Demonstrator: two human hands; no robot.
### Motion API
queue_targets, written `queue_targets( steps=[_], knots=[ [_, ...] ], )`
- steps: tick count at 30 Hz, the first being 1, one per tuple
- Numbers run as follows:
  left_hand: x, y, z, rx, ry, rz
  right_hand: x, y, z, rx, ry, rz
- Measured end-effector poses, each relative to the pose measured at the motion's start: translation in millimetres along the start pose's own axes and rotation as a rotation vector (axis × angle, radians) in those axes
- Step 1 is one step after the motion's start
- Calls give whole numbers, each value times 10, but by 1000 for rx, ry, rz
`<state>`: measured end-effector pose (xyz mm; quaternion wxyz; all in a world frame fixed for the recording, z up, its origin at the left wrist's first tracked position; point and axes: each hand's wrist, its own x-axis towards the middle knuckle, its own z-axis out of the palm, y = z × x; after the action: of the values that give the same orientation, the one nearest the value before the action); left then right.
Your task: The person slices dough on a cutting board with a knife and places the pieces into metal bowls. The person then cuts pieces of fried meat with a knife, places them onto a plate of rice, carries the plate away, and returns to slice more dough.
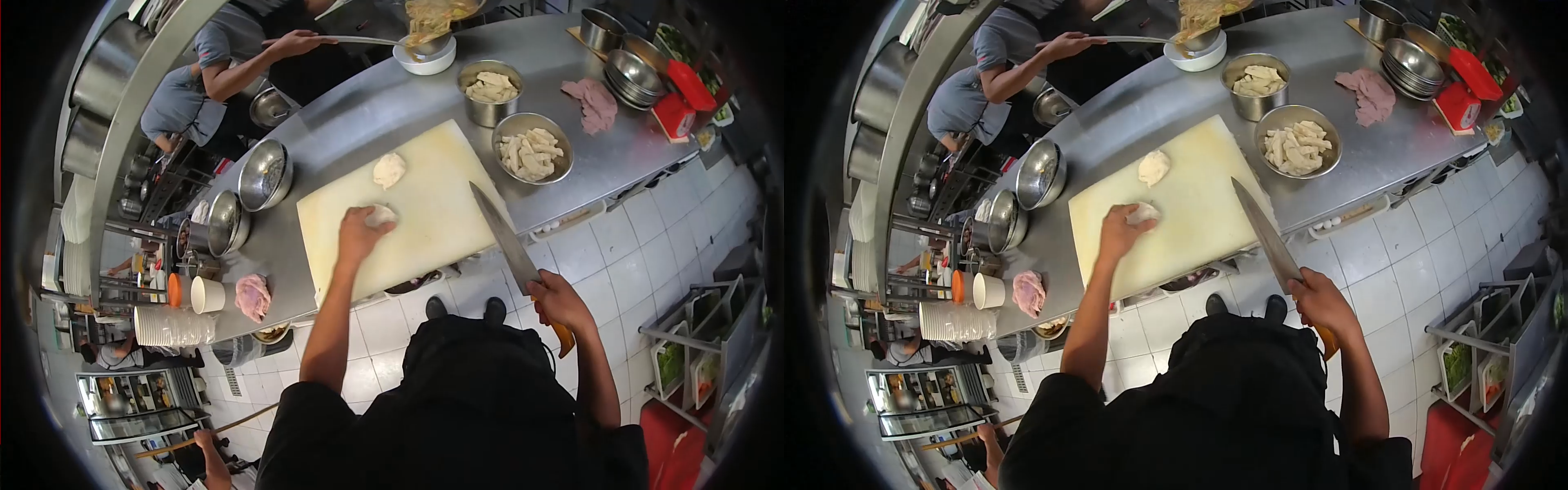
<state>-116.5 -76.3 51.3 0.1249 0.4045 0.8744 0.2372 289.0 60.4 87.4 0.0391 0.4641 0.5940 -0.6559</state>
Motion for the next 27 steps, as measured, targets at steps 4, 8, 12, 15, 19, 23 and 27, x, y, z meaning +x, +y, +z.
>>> queue_targets(
  steps=[4,8,12,15,19,23,27],
  knots=[
    [-332,658,423,-196,-2,-75,15,-35,33,46,16,20],
    [-366,936,494,-364,-175,-44,8,-126,40,157,-9,35],
    [-47,868,545,-282,52,60,97,-180,37,252,-32,24],
    [222,1063,752,-261,321,197,310,-138,43,274,-76,-4],
    [475,1280,1088,-112,347,363,480,-184,100,306,-89,-16],
    [485,1366,1226,-39,251,353,514,-280,132,297,-127,-5],
    [471,1385,1231,10,180,266,567,-220,116,304,-174,-14]
  ],
)
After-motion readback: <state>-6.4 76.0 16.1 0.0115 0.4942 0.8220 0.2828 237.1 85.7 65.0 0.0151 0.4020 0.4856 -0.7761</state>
